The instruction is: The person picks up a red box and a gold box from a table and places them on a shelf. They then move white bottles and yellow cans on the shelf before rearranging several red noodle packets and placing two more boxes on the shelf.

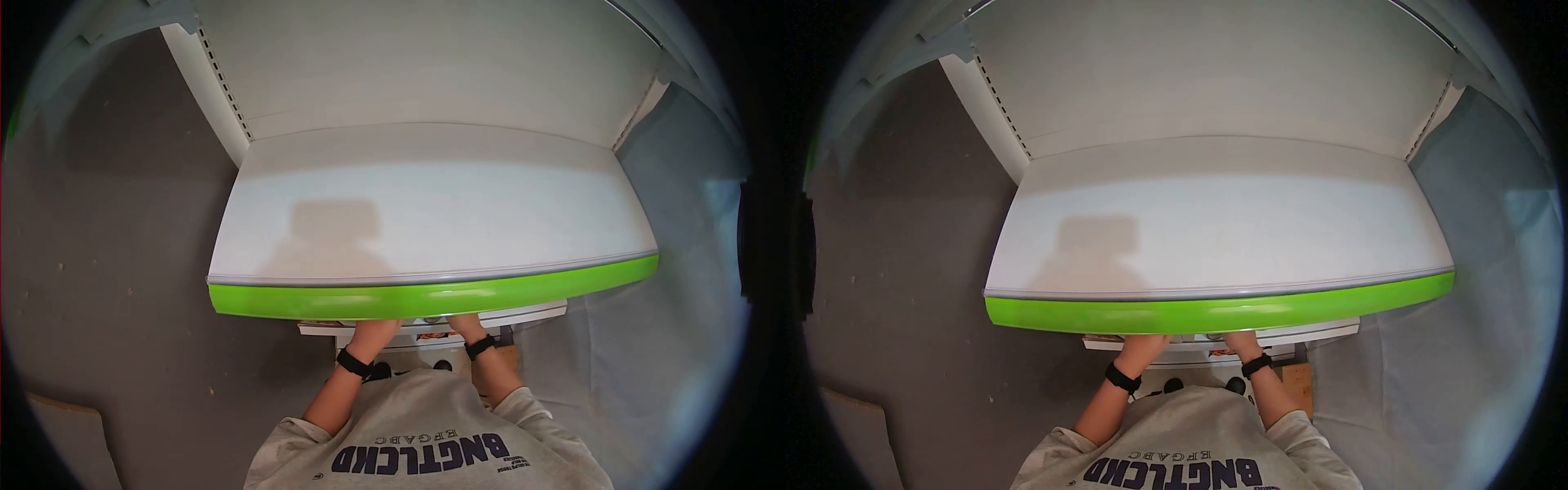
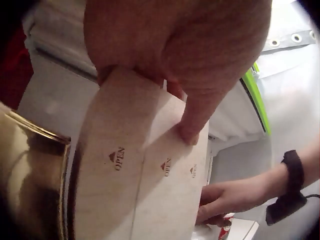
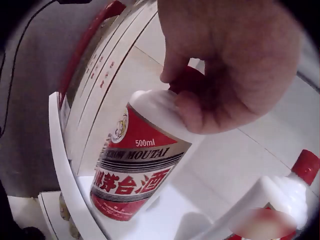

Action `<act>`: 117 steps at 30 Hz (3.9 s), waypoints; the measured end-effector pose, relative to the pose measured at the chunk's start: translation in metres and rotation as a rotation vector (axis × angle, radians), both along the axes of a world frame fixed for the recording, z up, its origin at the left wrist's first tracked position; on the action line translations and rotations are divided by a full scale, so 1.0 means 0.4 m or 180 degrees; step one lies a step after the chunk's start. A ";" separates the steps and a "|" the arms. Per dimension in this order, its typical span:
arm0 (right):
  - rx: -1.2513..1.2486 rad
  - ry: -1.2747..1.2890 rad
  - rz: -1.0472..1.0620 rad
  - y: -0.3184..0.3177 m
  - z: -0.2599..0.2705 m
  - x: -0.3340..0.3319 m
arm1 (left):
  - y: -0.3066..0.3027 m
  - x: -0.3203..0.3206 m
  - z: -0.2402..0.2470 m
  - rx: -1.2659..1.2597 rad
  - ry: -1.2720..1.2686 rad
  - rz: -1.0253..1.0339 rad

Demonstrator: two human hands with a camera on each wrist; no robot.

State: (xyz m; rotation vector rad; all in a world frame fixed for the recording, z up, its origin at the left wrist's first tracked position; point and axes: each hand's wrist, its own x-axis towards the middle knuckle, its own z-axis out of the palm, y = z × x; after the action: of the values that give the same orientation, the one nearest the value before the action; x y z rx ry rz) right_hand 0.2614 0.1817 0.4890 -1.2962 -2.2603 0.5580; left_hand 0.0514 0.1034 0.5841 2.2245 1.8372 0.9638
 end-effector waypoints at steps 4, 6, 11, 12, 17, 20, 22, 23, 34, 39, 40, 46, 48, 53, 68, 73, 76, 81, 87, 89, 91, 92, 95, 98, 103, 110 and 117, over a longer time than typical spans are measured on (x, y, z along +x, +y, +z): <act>-0.0250 0.0042 0.0146 -0.012 0.036 -0.038 | -0.001 -0.022 -0.013 -0.0048 0.0203 0.0008; -0.0263 0.0177 0.0180 -0.007 0.034 -0.037 | -0.003 -0.028 -0.017 -0.0130 0.0202 -0.0007; 0.0439 0.0311 -0.0383 0.041 -0.003 0.037 | -0.006 -0.020 -0.010 0.0039 0.0256 0.0004; 0.0846 0.0090 -0.0728 0.063 -0.045 0.082 | -0.005 -0.020 -0.013 0.0039 0.0258 0.0000; 0.0435 -0.0933 -0.1644 0.083 0.037 0.210 | -0.002 -0.029 -0.034 -0.0151 0.0053 -0.0031; 0.1088 -0.0626 -0.0985 0.105 -0.057 0.248 | 0.001 -0.029 -0.003 -0.0378 -0.0037 -0.0138; 0.0788 -0.0328 -0.0933 0.100 -0.053 0.235 | 0.004 -0.032 -0.011 -0.0281 -0.0054 -0.0102; 0.0486 -0.0029 -0.0881 0.096 -0.053 0.224 | 0.004 -0.034 -0.015 -0.0185 -0.0068 -0.0068; 0.0212 -0.0010 -0.0619 0.041 -0.016 0.111 | -0.001 -0.029 -0.004 -0.0405 -0.0147 -0.0113; 0.0253 0.0072 -0.0669 0.027 -0.005 0.084 | -0.002 -0.031 -0.006 -0.0258 -0.0158 -0.0127; 0.0254 0.0073 -0.0675 0.019 0.012 0.076 | -0.002 -0.030 -0.007 -0.0237 -0.0169 -0.0114; 0.0853 -0.0222 -0.0317 -0.024 0.126 -0.009 | -0.003 -0.033 -0.017 -0.0070 -0.0073 -0.0121; 0.0557 0.0003 0.0311 -0.019 0.093 -0.031 | -0.004 -0.031 -0.016 -0.0035 -0.0102 -0.0128; -0.0118 -0.0186 0.0292 -0.003 0.019 -0.053 | -0.002 -0.035 -0.021 -0.0246 -0.0173 -0.0118; 0.0473 -0.0301 -0.0343 -0.001 0.116 0.013 | -0.003 -0.024 -0.020 -0.0124 -0.0128 -0.0110; 0.0101 -0.0374 -0.0545 0.019 0.025 0.101 | -0.002 -0.022 -0.027 -0.0159 -0.0139 -0.0110; 0.0154 0.0190 -0.0450 0.024 -0.007 0.105 | -0.001 -0.025 -0.031 -0.0177 -0.0140 -0.0096; 0.0022 0.0086 -0.0641 0.023 -0.033 0.108 | -0.001 -0.026 -0.030 -0.0171 -0.0175 -0.0147; -0.0299 -0.0386 -0.0801 0.011 -0.001 0.083 | -0.001 -0.028 -0.037 -0.0237 -0.0193 -0.0146; -0.0134 -0.0247 -0.0835 0.011 -0.029 0.080 | -0.002 -0.026 -0.027 -0.0260 -0.0221 -0.0133; 0.0030 -0.0108 -0.0871 0.010 -0.040 0.073 | -0.004 -0.025 -0.021 -0.0272 -0.0258 -0.0128; 0.0235 -0.0101 -0.0934 0.009 -0.046 0.068 | -0.005 -0.025 -0.019 -0.0286 -0.0296 -0.0124; 0.0246 -0.0122 -0.1053 0.000 -0.032 0.060 | -0.002 -0.024 -0.023 -0.0117 -0.0231 -0.0150; -0.0111 0.0026 -0.1200 -0.007 -0.031 0.070 | -0.015 -0.017 0.018 -0.0271 -0.0126 -0.0090; 0.0084 0.0628 -0.1637 -0.082 0.048 0.046 | -0.060 -0.024 0.038 -0.0030 0.0127 -0.0013; 0.0502 0.0725 -0.0147 -0.106 0.219 -0.044 | -0.047 -0.043 0.015 0.0043 0.0404 0.0118; 0.0537 0.0326 0.0264 -0.086 0.227 -0.125 | -0.017 -0.040 -0.023 0.0070 0.0334 0.0164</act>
State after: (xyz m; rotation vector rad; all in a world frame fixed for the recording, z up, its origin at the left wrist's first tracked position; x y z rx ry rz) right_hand 0.2114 0.1474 0.5796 -1.0721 -2.2314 0.4410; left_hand 0.0354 0.0968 0.5750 2.2927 1.9459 0.8960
